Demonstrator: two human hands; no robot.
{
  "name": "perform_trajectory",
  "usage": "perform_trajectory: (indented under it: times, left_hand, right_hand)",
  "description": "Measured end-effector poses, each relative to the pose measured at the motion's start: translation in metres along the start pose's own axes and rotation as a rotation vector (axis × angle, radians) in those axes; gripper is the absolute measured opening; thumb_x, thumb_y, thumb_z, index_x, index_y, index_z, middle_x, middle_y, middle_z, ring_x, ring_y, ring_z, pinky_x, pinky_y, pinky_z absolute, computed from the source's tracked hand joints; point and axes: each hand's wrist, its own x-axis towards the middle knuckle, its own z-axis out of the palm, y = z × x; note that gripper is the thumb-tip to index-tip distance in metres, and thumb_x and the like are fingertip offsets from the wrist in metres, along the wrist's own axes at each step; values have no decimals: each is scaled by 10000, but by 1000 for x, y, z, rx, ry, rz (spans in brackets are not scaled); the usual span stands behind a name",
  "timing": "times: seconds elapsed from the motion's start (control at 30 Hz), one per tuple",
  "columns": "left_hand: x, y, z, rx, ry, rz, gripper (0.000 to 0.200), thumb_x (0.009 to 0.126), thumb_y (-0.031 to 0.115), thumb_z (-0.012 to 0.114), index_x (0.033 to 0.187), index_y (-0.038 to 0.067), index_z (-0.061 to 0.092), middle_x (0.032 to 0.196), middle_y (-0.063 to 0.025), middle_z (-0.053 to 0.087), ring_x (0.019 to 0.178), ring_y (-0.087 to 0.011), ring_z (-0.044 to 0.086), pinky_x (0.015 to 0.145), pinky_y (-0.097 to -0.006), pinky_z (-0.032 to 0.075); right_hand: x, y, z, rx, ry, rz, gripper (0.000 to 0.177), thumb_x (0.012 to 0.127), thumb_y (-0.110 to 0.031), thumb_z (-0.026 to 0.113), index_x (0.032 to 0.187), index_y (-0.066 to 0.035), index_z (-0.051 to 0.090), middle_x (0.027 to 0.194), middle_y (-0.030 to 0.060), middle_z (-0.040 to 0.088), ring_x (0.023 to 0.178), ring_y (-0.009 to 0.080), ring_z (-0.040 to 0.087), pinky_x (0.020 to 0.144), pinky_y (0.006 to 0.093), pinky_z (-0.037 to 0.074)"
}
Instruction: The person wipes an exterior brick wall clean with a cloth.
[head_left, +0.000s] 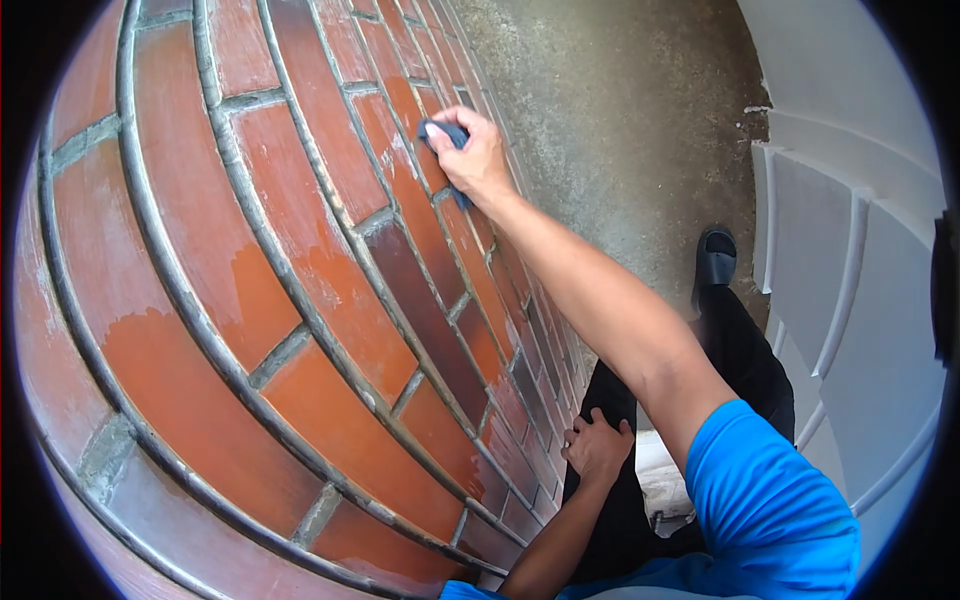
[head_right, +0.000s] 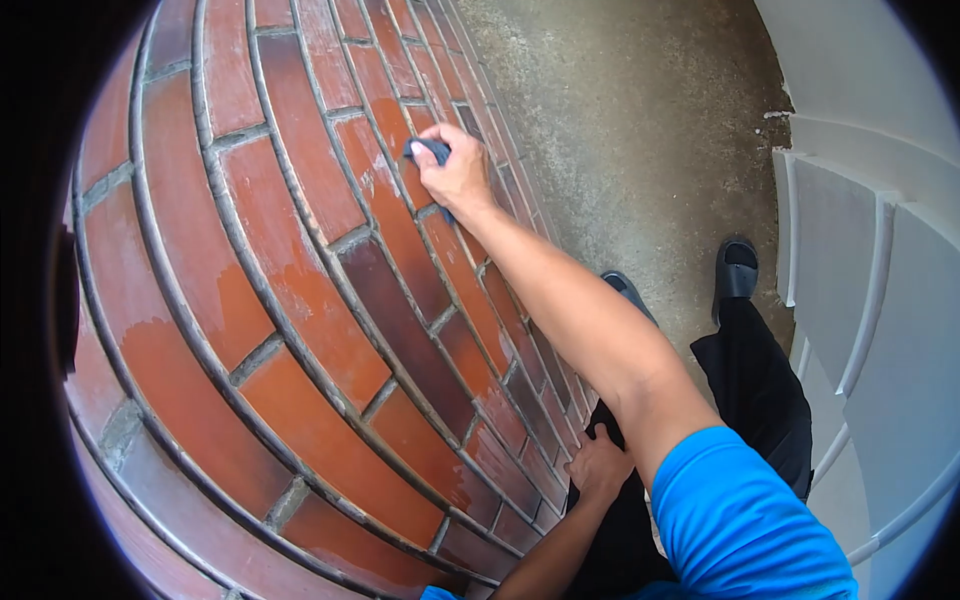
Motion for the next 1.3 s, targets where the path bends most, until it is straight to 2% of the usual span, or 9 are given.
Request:
perform_trajectory:
  times: [0.07,0.27,0.43,0.57,0.67,0.9,1.0,1.13,1.3]
  left_hand:
    - [5,-3,7,-10,24,7,535,868,490,615,1224,92,575,1219,-205,570,1170,-427,548,929,-592,455]
    - [0,5,-7,-9,7,-8,541,872,487,611,1232,86,578,1238,-205,567,1186,-431,539,948,-603,444]
    - [-1,10,-8,-4,1,-24,542,871,488,610,1228,81,583,1242,-209,569,1189,-438,539,961,-609,435]
    - [-1,10,-5,-6,-2,-29,547,869,489,610,1230,78,584,1241,-211,569,1190,-442,538,973,-613,426]
    - [-1,14,-8,-2,-1,-31,554,869,491,610,1236,77,583,1238,-212,570,1193,-445,536,979,-613,422]
    - [-2,17,-10,9,-5,-32,560,867,495,612,1238,76,584,1223,-211,578,1187,-447,538,974,-617,423]
    - [-2,18,-12,13,-12,-31,560,869,495,612,1237,74,584,1228,-212,576,1182,-446,541,973,-618,422]
    - [-1,18,-9,17,-8,-38,557,870,494,612,1239,77,581,1229,-211,575,1181,-442,543,973,-615,422]
    - [0,19,-12,6,-26,-45,554,870,491,610,1240,79,581,1232,-210,574,1185,-439,540,976,-610,420]
  right_hand:
    - [34,-2,16,72,53,-56,157,803,-165,714,890,-37,690,836,145,686,803,321,678,758,397,521]
    - [51,1,16,-86,8,-135,180,802,-171,689,938,-53,707,913,163,692,884,352,677,800,405,528]
    - [45,-1,6,26,-66,-151,279,783,-260,757,948,-36,740,930,147,704,856,268,692,803,373,544]
    - [56,-8,1,-8,-134,10,271,772,-261,769,898,-23,745,879,150,727,795,249,701,750,353,554]
    - [51,-6,1,-11,-99,-124,258,767,-256,773,875,-23,747,849,152,729,779,238,700,745,352,553]
    - [57,-17,-6,-75,-157,-46,247,752,-235,763,853,-11,738,839,162,729,773,260,708,750,356,557]
    - [52,-18,-6,-62,-153,-138,237,754,-238,753,833,-15,732,836,162,731,776,269,712,747,361,558]
    - [60,-16,-4,-143,-134,-84,232,744,-231,745,811,-10,720,839,171,724,778,304,712,751,363,559]
    - [57,-15,-5,-112,-145,-228,217,743,-218,735,783,-6,705,835,178,714,763,321,703,737,392,555]
